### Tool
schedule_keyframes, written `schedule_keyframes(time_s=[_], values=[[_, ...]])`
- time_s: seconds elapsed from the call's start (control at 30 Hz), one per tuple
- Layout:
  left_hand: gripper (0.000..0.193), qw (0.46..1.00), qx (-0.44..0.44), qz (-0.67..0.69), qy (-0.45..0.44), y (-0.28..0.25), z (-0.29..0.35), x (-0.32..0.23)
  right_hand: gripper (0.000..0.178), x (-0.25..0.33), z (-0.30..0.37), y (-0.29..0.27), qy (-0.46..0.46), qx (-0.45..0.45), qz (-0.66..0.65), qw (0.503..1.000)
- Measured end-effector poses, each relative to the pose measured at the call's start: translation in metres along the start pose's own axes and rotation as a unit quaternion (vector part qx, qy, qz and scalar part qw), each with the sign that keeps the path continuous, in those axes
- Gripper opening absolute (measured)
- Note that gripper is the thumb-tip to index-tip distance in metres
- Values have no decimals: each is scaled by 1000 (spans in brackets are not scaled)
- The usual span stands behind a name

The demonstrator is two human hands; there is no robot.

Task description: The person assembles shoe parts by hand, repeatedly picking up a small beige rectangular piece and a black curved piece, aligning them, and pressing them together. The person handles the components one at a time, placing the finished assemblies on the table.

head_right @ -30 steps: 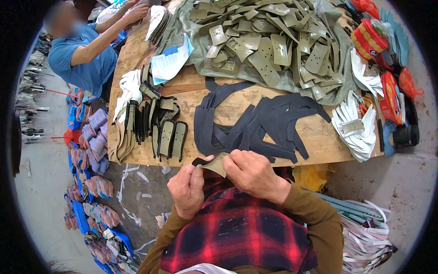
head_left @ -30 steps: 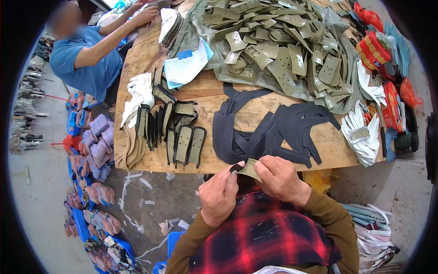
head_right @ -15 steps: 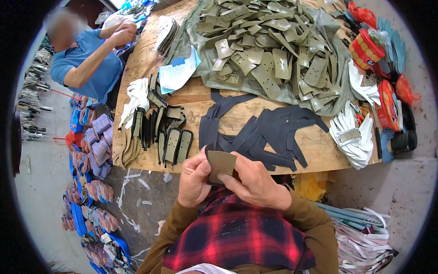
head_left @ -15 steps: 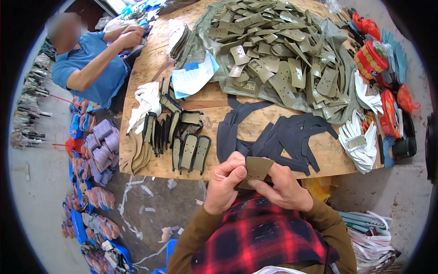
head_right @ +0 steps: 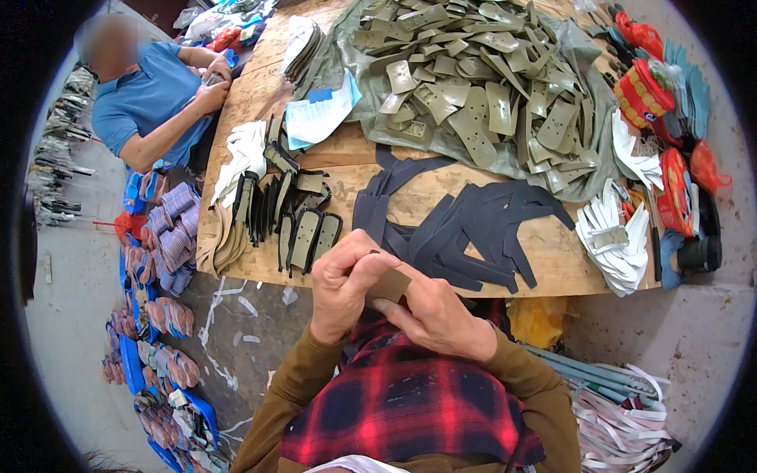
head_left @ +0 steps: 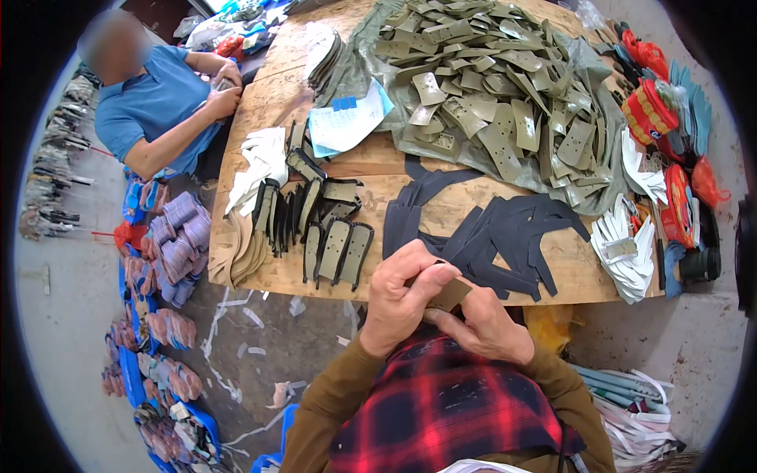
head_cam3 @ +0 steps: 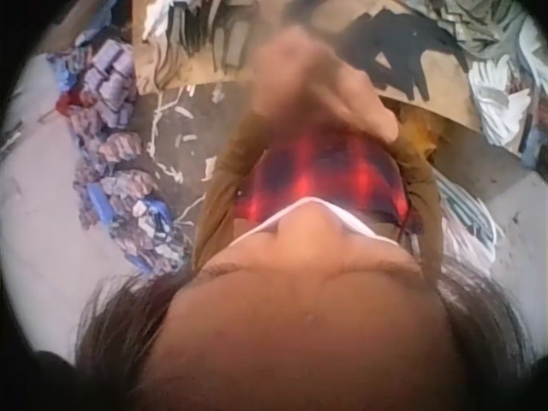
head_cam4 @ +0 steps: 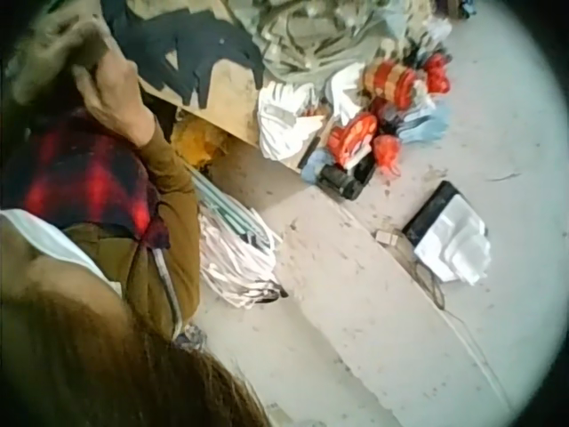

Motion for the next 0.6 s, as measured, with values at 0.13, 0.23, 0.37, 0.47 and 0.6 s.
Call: schedule_keyframes(time_s=[0.13, 0.23, 0.37, 0.47, 0.6], values=[[23, 987, 11, 143, -70, 3, -2, 2, 42, 1, -3, -11, 9, 10, -1, 1000], [43, 965, 77, 214, -132, -4, 2, 10, 39, -8, 4, -18, 48, -14, -32, 998], [43, 963, 179, 67, -190, -15, 12, 24, 33, -8, 2, -23, 27, -4, 0, 1000], [29, 974, 133, 16, -183, -6, 19, 33, 31, -11, 3, -22, 23, 13, 38, 999], [30, 986, 129, -39, -102, -6, 12, 34, 31, -8, 3, -19, 6, 32, 127, 991]])
Point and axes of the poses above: each hand's wrist, its own z-axis away from the middle knuckle, its own y-axis out of the palm, x = y × z, the point moved 1 cm from there along -z, towards the middle knuckle, and after that the axes turned 14 degrees about -y, right-handed, at the moved point
